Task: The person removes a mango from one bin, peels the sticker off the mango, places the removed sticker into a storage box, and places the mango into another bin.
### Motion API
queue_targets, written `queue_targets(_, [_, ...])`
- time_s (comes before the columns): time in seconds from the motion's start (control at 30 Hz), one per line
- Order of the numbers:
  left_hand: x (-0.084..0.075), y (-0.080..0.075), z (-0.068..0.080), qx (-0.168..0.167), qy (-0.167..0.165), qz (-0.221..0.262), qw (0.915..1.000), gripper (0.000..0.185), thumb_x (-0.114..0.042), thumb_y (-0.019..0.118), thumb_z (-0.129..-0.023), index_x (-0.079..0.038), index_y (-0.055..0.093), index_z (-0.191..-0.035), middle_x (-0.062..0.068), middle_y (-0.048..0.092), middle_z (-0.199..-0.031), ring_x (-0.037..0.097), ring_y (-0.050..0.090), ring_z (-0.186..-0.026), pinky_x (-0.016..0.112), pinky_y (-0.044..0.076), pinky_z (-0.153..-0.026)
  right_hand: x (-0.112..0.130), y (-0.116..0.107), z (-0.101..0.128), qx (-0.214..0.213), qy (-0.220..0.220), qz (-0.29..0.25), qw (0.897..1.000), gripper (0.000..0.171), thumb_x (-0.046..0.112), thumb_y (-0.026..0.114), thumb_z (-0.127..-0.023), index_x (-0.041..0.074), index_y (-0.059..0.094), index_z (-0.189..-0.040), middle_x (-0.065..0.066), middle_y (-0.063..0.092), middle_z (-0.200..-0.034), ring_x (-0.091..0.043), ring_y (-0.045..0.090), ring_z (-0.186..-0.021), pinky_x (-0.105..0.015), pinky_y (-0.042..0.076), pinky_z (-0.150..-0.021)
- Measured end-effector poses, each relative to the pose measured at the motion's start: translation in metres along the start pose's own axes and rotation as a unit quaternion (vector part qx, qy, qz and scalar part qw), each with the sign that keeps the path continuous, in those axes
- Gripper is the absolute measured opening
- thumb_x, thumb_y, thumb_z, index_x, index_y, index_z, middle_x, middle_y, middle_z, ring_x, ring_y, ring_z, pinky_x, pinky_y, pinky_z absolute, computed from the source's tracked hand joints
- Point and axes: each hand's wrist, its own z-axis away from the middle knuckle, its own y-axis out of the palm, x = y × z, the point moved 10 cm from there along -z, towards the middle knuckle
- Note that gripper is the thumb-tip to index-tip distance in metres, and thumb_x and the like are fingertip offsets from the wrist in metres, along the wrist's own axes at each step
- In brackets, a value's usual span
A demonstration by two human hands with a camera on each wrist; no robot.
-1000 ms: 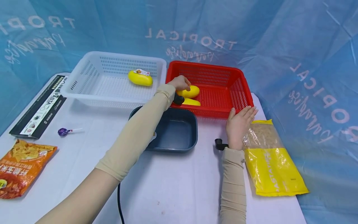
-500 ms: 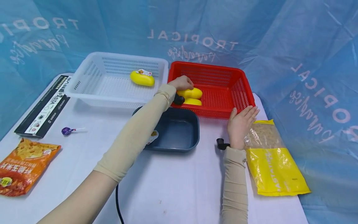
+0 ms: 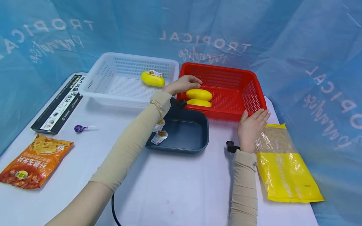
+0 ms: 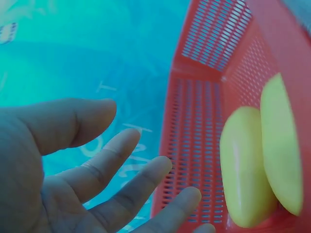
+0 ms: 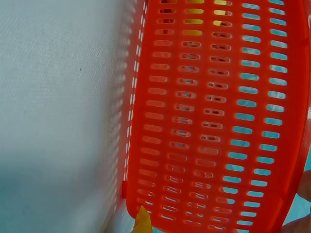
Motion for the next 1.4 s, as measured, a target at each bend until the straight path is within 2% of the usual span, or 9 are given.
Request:
queue_targets(0.3, [0.017,-0.010,0.032,-0.047,0.021,0.053,0.9973,0.042,-0.028,0.053,-0.099,-0.014,0.051,-0.138,0.006,0.052,-0.142,0.020,0.049,-0.128,0.033,0.042,-0.110,0.004,0.005,-0.001,0.015,0.003,-0.037,0.999,0.070,0.039,0.028,-0.103,-0.005,0.004,-0.153,-0.026,-0.002,-0.161,-0.043,-0.006,-0.149,-0.055,0.003,-0.122])
queue_targets(0.5, [0.027,-0.015,0.074,-0.085,0.049,0.087,0.9913,0.042,-0.025,0.054,-0.099,-0.011,0.051,-0.137,0.008,0.052,-0.141,0.024,0.050,-0.124,0.038,0.044,-0.108,-0.003,0.007,-0.003,0.024,0.008,-0.057,0.998,0.071,0.037,0.031,-0.103,-0.003,0.001,-0.153,-0.026,-0.004,-0.161,-0.043,-0.007,-0.149,-0.059,0.006,-0.120])
queue_targets(0.67, [0.041,-0.029,0.112,-0.148,0.043,0.116,0.9811,0.043,-0.024,0.055,-0.098,-0.009,0.050,-0.139,0.012,0.050,-0.143,0.028,0.051,-0.126,0.042,0.044,-0.108,-0.010,0.003,-0.005,0.031,0.011,-0.060,0.998,0.072,0.038,0.031,-0.102,-0.001,-0.001,-0.154,-0.025,-0.007,-0.161,-0.043,-0.010,-0.149,-0.061,0.010,-0.118])
queue_targets(0.77, [0.050,-0.038,0.129,-0.187,0.040,0.129,0.9730,0.042,-0.022,0.054,-0.099,-0.009,0.049,-0.139,0.012,0.050,-0.143,0.028,0.051,-0.128,0.041,0.044,-0.108,-0.014,0.004,-0.003,0.052,0.026,-0.061,0.996,0.074,0.042,0.030,-0.102,0.003,-0.006,-0.154,-0.021,-0.012,-0.161,-0.041,-0.014,-0.149,-0.062,0.015,-0.116])
queue_targets(1.0, [0.053,-0.053,0.148,-0.238,0.065,0.147,0.9578,0.041,-0.020,0.054,-0.099,-0.006,0.051,-0.137,0.012,0.054,-0.141,0.029,0.053,-0.126,0.039,0.044,-0.108,-0.011,-0.006,0.004,0.050,0.043,-0.076,0.995,0.075,0.040,0.037,-0.101,0.006,-0.001,-0.156,-0.018,-0.007,-0.163,-0.036,-0.015,-0.150,-0.064,0.015,-0.115])
queue_targets(1.1, [0.054,-0.067,0.161,-0.285,0.072,0.133,0.9465,0.039,-0.018,0.055,-0.098,-0.005,0.052,-0.136,0.011,0.055,-0.140,0.028,0.054,-0.127,0.041,0.045,-0.106,-0.001,-0.010,0.009,0.048,0.030,-0.077,0.995,0.073,0.039,0.040,-0.100,0.007,0.006,-0.156,-0.018,-0.002,-0.163,-0.036,-0.014,-0.150,-0.065,0.015,-0.114])
queue_targets(1.2, [0.060,-0.086,0.179,-0.352,0.068,0.103,0.9278,0.038,-0.016,0.055,-0.098,-0.006,0.054,-0.134,0.011,0.056,-0.138,0.028,0.054,-0.127,0.042,0.046,-0.105,0.014,-0.011,0.015,0.057,0.012,-0.081,0.995,0.070,0.040,0.039,-0.100,0.008,0.012,-0.156,-0.016,0.000,-0.164,-0.034,-0.012,-0.151,-0.065,0.014,-0.114])
queue_targets(1.3, [0.074,-0.108,0.199,-0.427,0.053,0.071,0.8998,0.036,-0.015,0.055,-0.097,-0.007,0.056,-0.132,0.011,0.058,-0.136,0.027,0.054,-0.127,0.042,0.045,-0.105,0.029,-0.014,0.021,0.054,-0.006,-0.092,0.994,0.067,0.040,0.041,-0.100,0.010,0.017,-0.156,-0.014,0.004,-0.164,-0.032,-0.011,-0.151,-0.064,0.012,-0.116])
queue_targets(1.4, [0.093,-0.128,0.218,-0.493,0.044,0.071,0.8660,0.035,-0.015,0.056,-0.096,-0.007,0.057,-0.131,0.011,0.059,-0.135,0.026,0.053,-0.128,0.041,0.044,-0.105,0.043,-0.016,0.026,0.047,-0.025,-0.099,0.994,0.065,0.038,0.043,-0.100,0.010,0.022,-0.155,-0.014,0.008,-0.164,-0.031,-0.008,-0.152,-0.064,0.013,-0.116])
